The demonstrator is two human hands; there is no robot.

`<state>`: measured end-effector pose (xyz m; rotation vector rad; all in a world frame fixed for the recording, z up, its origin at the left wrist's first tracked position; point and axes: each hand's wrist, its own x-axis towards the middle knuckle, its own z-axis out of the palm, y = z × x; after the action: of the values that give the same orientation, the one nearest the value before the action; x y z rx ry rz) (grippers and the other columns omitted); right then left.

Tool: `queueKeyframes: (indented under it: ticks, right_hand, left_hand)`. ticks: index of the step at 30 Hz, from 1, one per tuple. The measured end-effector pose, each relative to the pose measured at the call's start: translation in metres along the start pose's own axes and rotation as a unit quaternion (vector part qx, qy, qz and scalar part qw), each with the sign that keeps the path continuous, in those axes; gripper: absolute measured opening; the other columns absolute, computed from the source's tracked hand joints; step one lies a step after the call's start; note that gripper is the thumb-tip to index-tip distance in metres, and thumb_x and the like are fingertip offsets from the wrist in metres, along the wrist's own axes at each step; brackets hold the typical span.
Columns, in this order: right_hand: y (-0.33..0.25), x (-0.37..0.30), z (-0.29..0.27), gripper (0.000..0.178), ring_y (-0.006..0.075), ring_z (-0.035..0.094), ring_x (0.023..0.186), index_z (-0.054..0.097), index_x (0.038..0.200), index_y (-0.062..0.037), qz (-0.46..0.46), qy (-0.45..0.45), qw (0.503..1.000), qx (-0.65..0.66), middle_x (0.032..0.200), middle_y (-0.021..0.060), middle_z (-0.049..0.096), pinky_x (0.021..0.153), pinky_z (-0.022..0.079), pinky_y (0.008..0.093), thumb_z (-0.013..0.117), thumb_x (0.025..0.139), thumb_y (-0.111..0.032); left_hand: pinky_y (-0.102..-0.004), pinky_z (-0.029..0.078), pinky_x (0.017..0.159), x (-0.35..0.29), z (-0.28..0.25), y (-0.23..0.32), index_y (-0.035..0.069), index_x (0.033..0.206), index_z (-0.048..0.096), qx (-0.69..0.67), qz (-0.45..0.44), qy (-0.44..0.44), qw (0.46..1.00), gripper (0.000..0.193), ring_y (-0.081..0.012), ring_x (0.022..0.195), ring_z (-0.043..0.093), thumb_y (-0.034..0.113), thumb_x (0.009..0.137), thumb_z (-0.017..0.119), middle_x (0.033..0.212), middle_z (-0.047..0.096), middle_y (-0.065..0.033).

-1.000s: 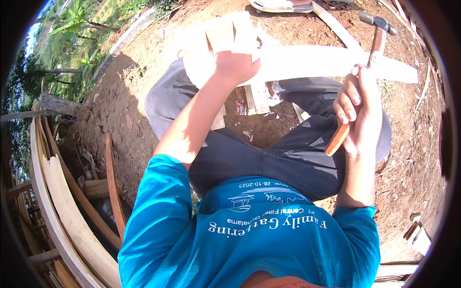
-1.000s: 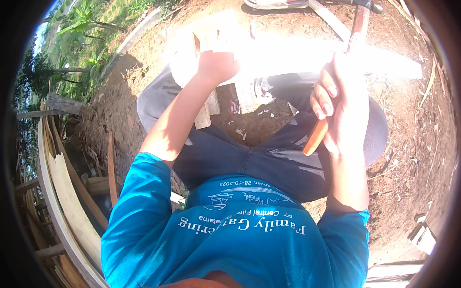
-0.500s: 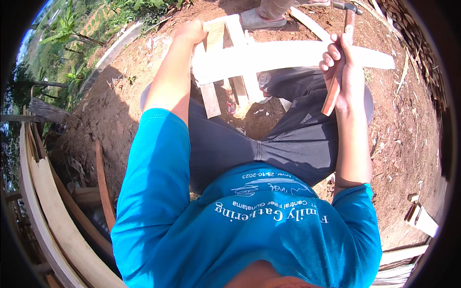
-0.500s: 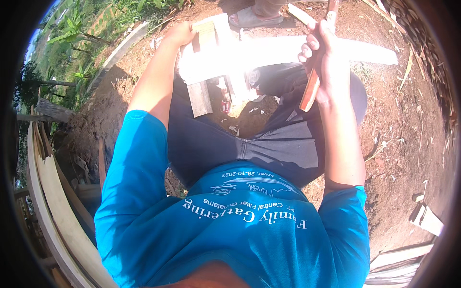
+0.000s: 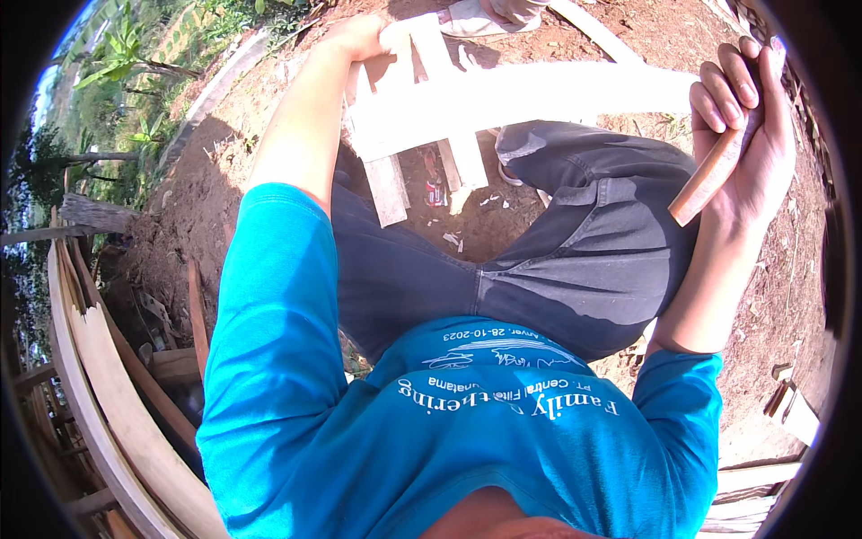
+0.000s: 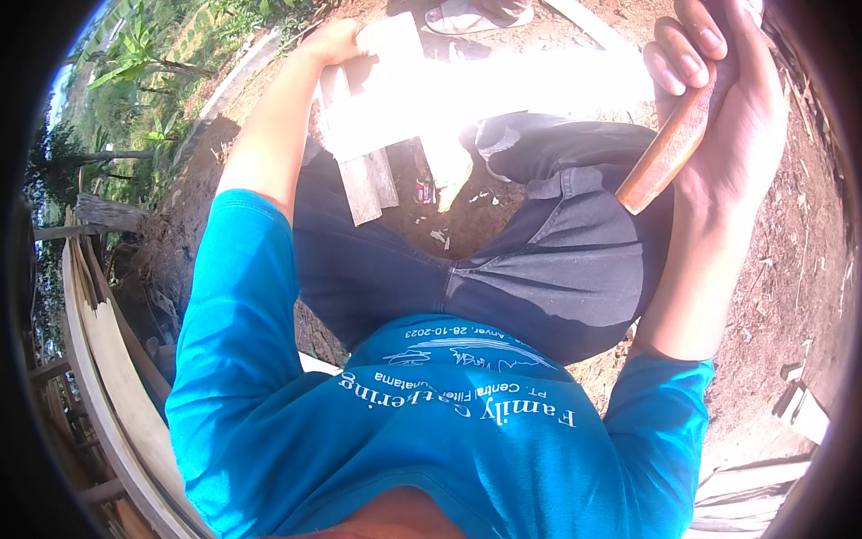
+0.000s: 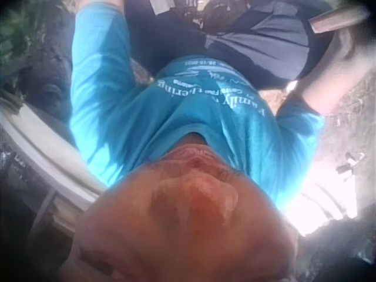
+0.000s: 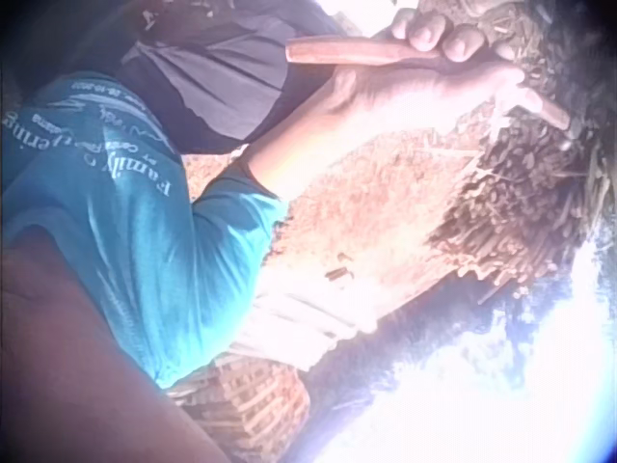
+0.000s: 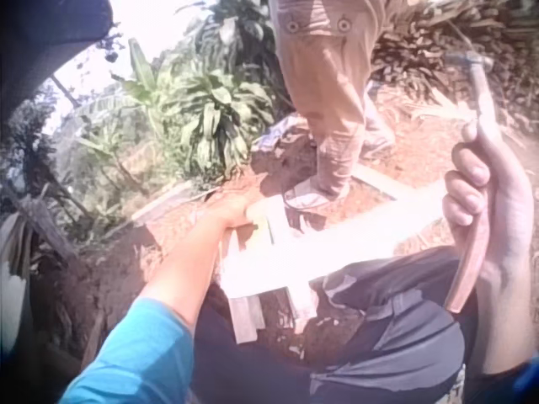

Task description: The person hammers a small wooden joint together and secures it with small nails.

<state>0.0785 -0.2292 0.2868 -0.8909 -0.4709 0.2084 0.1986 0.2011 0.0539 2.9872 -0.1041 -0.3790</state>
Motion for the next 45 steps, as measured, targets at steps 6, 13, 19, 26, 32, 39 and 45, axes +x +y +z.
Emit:
queueKeyframes:
  ticks: [6, 13, 19, 26, 32, 39, 45]
  right_hand:
    - [-0.001, -0.011, -0.021, 0.024, 0.0091, 0.043, 0.061, 0.050, 0.113, 0.0004, 0.031, 0.025, 0.999, 0.024, 0.078, 0.0024, 0.045, 0.052, 0.041, 0.0209, 0.041, 0.112, -0.021]
    - [-0.006, -0.027, -0.027, 0.023, 0.0106, 0.040, 0.064, 0.050, 0.113, 0.0044, -0.012, 0.046, 0.999, 0.016, 0.081, 0.0038, 0.044, 0.057, 0.039, 0.0225, 0.038, 0.112, -0.015]
    - [-0.006, -0.025, -0.036, 0.023, 0.0099, 0.039, 0.064, 0.050, 0.114, 0.0047, 0.008, -0.017, 0.998, 0.061, 0.080, 0.0032, 0.043, 0.058, 0.039, 0.0228, 0.038, 0.112, -0.015]
    - [-0.003, -0.025, -0.036, 0.022, 0.0093, 0.039, 0.064, 0.050, 0.113, 0.0039, 0.004, -0.022, 0.998, 0.063, 0.079, 0.0028, 0.043, 0.059, 0.039, 0.0226, 0.039, 0.112, -0.015]
    - [-0.005, -0.026, -0.039, 0.021, 0.0088, 0.039, 0.064, 0.049, 0.112, 0.0033, 0.013, -0.020, 0.998, 0.060, 0.079, 0.0025, 0.042, 0.059, 0.039, 0.0223, 0.039, 0.112, -0.015]
    - [-0.009, -0.025, -0.039, 0.019, 0.0084, 0.040, 0.064, 0.049, 0.110, 0.0018, 0.026, -0.011, 0.998, 0.058, 0.078, 0.0021, 0.042, 0.059, 0.039, 0.0215, 0.040, 0.112, -0.015]
    - [-0.004, -0.025, -0.031, 0.020, 0.0072, 0.039, 0.061, 0.052, 0.108, 0.0025, 0.009, 0.051, 0.998, 0.041, 0.075, 0.0015, 0.042, 0.056, 0.039, 0.0201, 0.047, 0.110, -0.017]
  left_hand:
    - [-0.0454, 0.051, 0.074, -0.015, -0.006, -0.007, -0.002, 0.094, 0.065, -0.027, 0.105, 0.040, 0.993, 0.042, -0.0363, 0.079, 0.066, 0.036, 0.086, 0.079, 0.080, 0.065, -0.0224]
    - [-0.0452, 0.054, 0.075, -0.073, -0.048, 0.036, 0.002, 0.095, 0.071, 0.069, 0.100, 0.076, 0.990, 0.035, -0.0374, 0.081, 0.070, 0.036, 0.091, 0.073, 0.081, 0.069, -0.0218]
    - [-0.0447, 0.056, 0.080, -0.113, -0.088, 0.052, 0.007, 0.116, 0.072, 0.100, 0.063, 0.148, 0.982, 0.032, -0.0356, 0.088, 0.071, 0.028, 0.092, 0.070, 0.087, 0.072, -0.0191]
    - [-0.0391, 0.058, 0.085, -0.145, -0.063, 0.081, 0.014, 0.126, 0.068, 0.162, 0.057, 0.284, 0.943, 0.040, -0.0293, 0.095, 0.072, 0.019, 0.086, 0.072, 0.111, 0.073, -0.0103]
    - [-0.0463, 0.049, 0.102, -0.184, 0.033, 0.126, 0.009, 0.117, 0.069, 0.166, 0.063, 0.365, 0.914, 0.035, -0.0317, 0.111, 0.065, 0.010, 0.082, 0.070, 0.121, 0.068, -0.0108]
    - [-0.0547, 0.035, 0.116, -0.197, 0.067, 0.125, 0.007, 0.116, 0.069, 0.089, 0.033, 0.340, 0.936, 0.035, -0.0336, 0.123, 0.058, 0.014, 0.083, 0.070, 0.132, 0.062, -0.0149]
    - [-0.0524, 0.036, 0.115, -0.210, 0.026, 0.130, 0.002, 0.125, 0.065, -0.035, 0.060, 0.214, 0.974, 0.045, -0.0345, 0.131, 0.053, 0.037, 0.096, 0.062, 0.142, 0.055, -0.0186]
